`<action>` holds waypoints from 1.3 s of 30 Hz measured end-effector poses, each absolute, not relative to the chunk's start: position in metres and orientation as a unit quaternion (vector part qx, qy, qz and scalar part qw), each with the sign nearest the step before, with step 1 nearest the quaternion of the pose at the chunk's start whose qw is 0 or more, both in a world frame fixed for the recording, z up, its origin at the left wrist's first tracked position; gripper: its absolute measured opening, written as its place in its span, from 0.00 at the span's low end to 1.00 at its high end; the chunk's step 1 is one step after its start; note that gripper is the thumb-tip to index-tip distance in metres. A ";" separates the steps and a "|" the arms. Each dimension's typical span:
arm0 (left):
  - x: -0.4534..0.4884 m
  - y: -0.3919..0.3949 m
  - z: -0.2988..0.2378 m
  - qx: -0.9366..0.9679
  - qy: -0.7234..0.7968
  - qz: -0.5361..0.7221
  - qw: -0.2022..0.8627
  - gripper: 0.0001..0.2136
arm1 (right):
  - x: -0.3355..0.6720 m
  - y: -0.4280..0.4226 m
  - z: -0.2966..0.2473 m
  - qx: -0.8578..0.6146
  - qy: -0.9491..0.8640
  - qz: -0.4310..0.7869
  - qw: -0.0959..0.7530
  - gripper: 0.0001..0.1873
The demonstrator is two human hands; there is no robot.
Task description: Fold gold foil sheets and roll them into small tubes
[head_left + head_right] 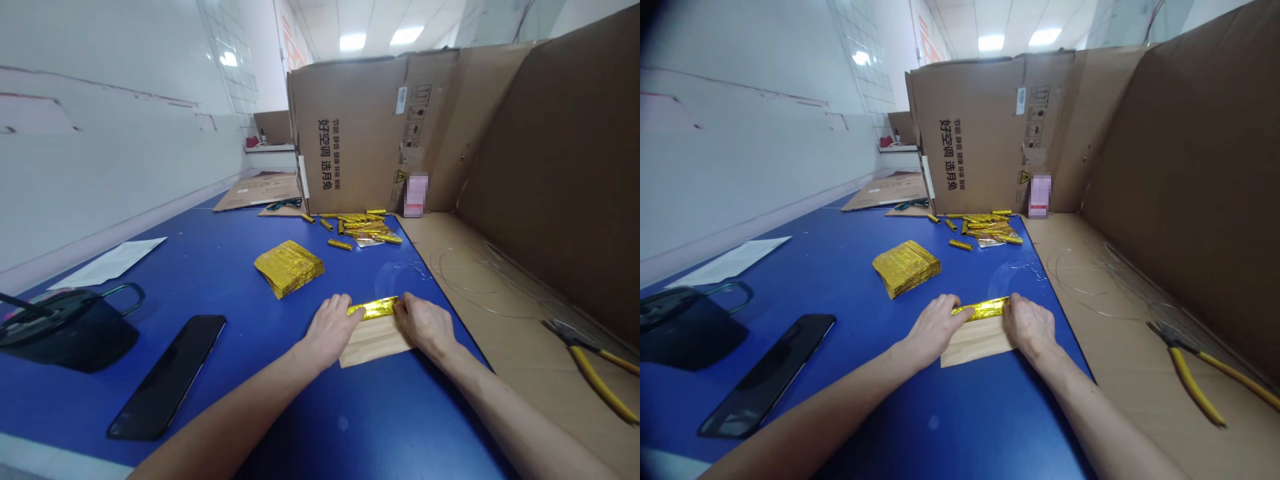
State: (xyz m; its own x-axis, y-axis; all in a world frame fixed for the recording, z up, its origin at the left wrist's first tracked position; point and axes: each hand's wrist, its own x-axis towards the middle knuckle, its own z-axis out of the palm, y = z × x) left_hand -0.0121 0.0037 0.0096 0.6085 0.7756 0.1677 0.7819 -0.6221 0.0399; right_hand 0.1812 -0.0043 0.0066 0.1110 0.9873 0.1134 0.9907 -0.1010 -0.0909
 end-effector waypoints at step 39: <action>-0.008 -0.006 -0.003 -0.915 -0.383 -0.017 -0.128 0.42 | 0.168 -0.024 -0.008 -0.625 -0.780 0.031 0.009 0.42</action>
